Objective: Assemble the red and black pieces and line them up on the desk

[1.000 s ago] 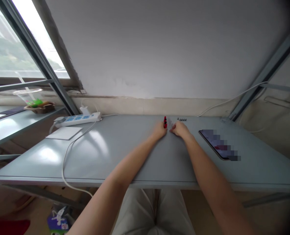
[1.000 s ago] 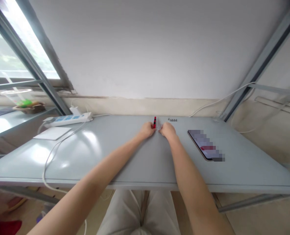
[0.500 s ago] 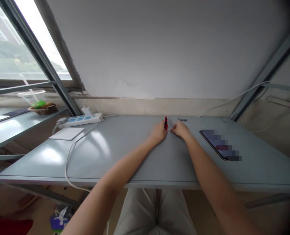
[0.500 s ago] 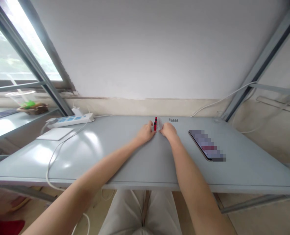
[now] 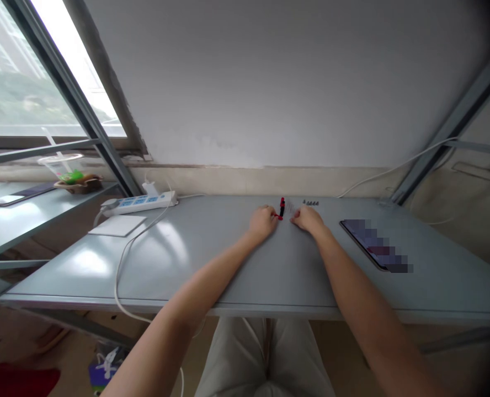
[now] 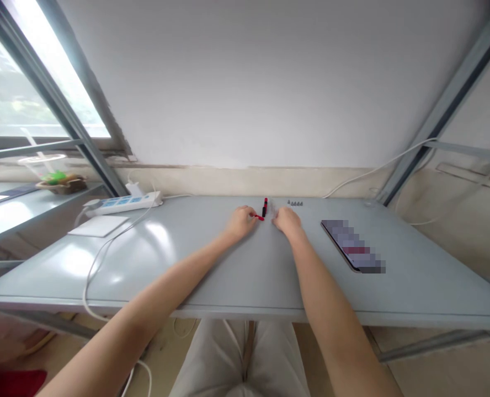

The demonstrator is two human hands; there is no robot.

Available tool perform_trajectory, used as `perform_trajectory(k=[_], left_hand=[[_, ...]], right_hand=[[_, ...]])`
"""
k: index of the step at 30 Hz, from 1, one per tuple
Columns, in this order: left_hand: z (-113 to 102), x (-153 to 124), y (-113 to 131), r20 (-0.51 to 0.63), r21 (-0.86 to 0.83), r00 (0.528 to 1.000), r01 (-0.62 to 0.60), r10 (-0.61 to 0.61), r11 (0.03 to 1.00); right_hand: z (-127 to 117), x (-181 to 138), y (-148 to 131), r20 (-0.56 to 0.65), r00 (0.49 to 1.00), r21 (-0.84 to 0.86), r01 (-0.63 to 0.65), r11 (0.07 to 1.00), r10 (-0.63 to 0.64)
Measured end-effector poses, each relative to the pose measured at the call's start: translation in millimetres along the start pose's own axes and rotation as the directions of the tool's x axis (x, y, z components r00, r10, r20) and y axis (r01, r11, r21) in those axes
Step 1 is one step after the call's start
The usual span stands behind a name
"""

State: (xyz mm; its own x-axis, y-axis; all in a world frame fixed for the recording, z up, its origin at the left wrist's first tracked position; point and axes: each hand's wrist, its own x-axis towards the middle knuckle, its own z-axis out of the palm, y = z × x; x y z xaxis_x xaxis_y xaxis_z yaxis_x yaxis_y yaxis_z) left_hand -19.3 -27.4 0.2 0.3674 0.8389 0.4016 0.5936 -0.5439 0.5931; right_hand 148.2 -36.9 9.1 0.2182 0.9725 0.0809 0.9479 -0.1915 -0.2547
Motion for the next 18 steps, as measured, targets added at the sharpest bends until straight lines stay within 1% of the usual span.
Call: perform_trajectory(k=[1, 3, 5, 7, 9, 14, 18], left_hand=[[0, 0, -5, -0.036, -0.022, 0.999, 0.013, -0.014, 1.0], [1, -1, -13, -0.116, -0.109, 0.99, 0.071, -0.083, 0.992], [1, -1, -20, -0.15, -0.194, 0.974, 0.142, -0.172, 0.971], [-1, 0, -23, -0.146, -0.246, 0.958, 0.207, -0.248, 0.947], [-3, 1, -22, -0.127, -0.279, 0.947, 0.25, -0.293, 0.927], [-7, -2, -13, -0.107, -0.364, 0.943, 0.259, -0.316, 0.895], [-9, -5, -10, -0.078, -0.39, 0.939, 0.28, -0.334, 0.877]], right_hand=[[-1, -1, -1, 0.006, 1.0, -0.003, -0.002, 1.0, 0.002], [-3, -2, -4, 0.022, 1.0, -0.014, -0.005, 1.0, 0.005], [-6, -5, -8, 0.028, 1.0, -0.024, -0.004, 1.0, 0.005], [-9, -8, -12, 0.024, 1.0, -0.029, 0.0, 1.0, 0.0], [-11, -11, -15, 0.027, 1.0, -0.031, 0.003, 0.999, -0.003], [-13, -14, -18, 0.033, 0.999, -0.056, 0.015, 0.998, -0.014], [-12, -14, -18, 0.042, 0.999, -0.06, 0.007, 0.998, -0.005]])
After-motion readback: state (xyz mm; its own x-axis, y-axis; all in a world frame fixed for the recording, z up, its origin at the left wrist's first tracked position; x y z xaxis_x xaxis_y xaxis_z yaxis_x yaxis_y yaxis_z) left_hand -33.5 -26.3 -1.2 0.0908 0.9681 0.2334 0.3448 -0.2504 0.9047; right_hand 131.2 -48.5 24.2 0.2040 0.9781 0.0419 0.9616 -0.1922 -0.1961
